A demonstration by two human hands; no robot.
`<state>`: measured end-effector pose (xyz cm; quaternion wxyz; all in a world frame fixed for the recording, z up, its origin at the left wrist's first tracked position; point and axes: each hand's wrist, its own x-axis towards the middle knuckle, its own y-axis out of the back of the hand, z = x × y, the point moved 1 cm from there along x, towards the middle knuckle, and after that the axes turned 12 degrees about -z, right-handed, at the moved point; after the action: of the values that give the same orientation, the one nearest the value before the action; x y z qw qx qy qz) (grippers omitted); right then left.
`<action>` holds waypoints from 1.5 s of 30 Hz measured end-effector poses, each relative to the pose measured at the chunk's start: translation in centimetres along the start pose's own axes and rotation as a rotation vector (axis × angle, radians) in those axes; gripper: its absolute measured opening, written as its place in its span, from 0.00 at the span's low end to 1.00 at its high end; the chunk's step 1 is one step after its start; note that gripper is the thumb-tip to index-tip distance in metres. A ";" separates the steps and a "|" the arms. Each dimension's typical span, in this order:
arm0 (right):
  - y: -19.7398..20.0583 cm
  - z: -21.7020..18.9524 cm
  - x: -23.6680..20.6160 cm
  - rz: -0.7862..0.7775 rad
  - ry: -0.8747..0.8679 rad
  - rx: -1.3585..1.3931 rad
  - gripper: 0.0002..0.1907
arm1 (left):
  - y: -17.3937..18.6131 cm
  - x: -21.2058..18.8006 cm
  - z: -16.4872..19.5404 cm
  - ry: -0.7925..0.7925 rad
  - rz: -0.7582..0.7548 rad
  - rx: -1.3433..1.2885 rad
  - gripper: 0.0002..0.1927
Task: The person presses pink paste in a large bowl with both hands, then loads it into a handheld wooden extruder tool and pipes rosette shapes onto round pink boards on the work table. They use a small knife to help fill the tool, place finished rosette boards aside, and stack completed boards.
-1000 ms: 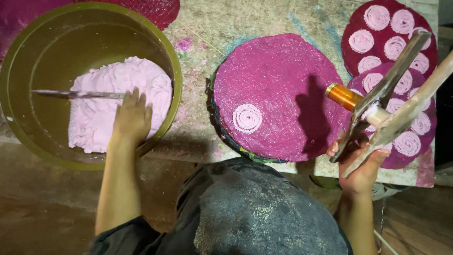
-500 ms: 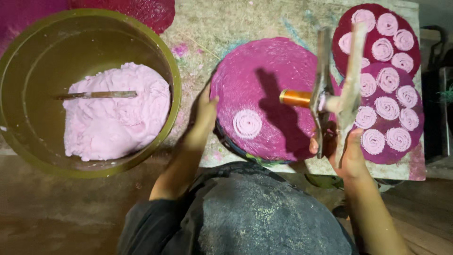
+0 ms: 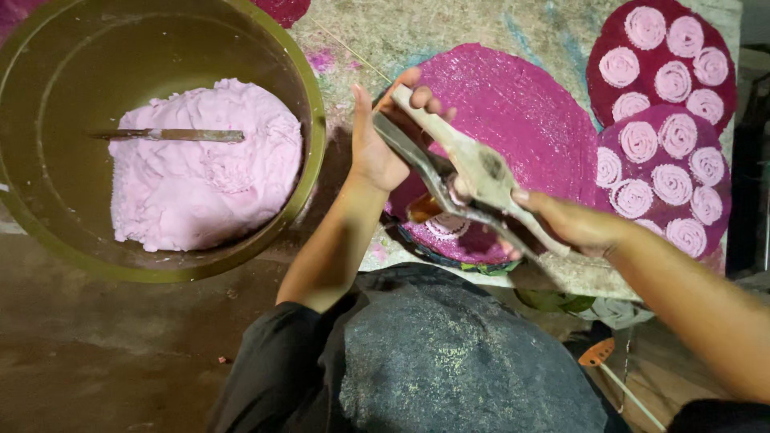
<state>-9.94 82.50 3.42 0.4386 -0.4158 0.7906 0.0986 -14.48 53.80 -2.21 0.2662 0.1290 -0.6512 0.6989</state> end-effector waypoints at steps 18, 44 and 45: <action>-1.3 -7.7 1.9 0.407 0.105 -0.732 0.38 | 3.3 3.3 2.6 -0.224 0.213 0.101 0.25; -1.2 -8.9 -2.0 0.444 0.129 -0.640 0.40 | -0.4 7.1 1.9 -0.196 0.230 0.062 0.25; -1.2 -9.1 -1.6 0.457 0.159 -0.648 0.40 | -0.4 7.6 2.1 -0.189 0.209 0.055 0.25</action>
<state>-14.20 77.88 10.33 0.1894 -0.3525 0.8220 0.4052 -20.87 53.32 2.36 0.1258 0.1328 -0.6638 0.7252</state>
